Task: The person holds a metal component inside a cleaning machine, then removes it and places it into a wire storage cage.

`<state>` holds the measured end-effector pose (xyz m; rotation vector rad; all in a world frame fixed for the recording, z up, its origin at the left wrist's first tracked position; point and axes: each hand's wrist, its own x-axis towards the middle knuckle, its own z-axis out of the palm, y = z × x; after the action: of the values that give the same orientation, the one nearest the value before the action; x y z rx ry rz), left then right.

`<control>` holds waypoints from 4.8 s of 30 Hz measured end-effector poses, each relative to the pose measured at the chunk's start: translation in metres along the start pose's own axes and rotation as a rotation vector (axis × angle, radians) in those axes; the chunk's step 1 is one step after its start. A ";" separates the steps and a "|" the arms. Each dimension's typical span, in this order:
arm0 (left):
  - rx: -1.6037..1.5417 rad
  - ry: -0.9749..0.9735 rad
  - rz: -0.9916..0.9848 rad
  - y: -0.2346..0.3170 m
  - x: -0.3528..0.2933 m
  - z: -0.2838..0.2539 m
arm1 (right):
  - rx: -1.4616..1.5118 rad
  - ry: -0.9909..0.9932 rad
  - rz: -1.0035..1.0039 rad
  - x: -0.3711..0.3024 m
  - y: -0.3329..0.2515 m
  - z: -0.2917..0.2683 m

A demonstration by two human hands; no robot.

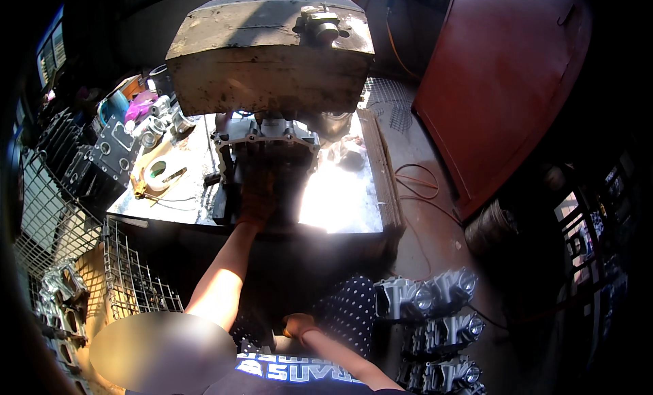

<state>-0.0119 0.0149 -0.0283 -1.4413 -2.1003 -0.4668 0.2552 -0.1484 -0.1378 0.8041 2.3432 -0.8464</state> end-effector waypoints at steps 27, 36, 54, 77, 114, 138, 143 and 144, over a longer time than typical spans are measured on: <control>-0.061 -0.043 0.074 -0.005 0.002 0.001 | -0.014 -0.071 0.034 -0.015 -0.013 -0.021; -0.037 0.151 0.095 -0.002 0.000 -0.004 | 0.001 -0.080 0.051 -0.014 -0.013 -0.019; -0.072 0.094 0.109 -0.007 -0.004 0.003 | 0.036 -0.075 0.049 -0.016 -0.011 -0.019; -0.005 0.049 0.077 -0.008 -0.004 0.005 | 0.047 -0.100 0.047 -0.008 -0.007 -0.013; -0.023 0.006 0.078 -0.012 -0.005 0.016 | 0.020 -0.033 0.009 -0.014 -0.009 -0.015; -0.030 0.080 0.060 -0.010 -0.005 0.013 | 0.026 -0.098 0.028 -0.013 -0.010 -0.018; -0.116 0.119 0.048 -0.007 -0.003 0.004 | 0.013 -0.064 0.022 -0.009 -0.006 -0.011; -0.097 0.111 0.044 -0.007 -0.003 0.003 | 0.014 -0.056 0.023 -0.009 -0.006 -0.010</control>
<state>-0.0184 0.0116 -0.0328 -1.4781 -1.9781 -0.6248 0.2548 -0.1482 -0.1237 0.8019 2.2776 -0.8655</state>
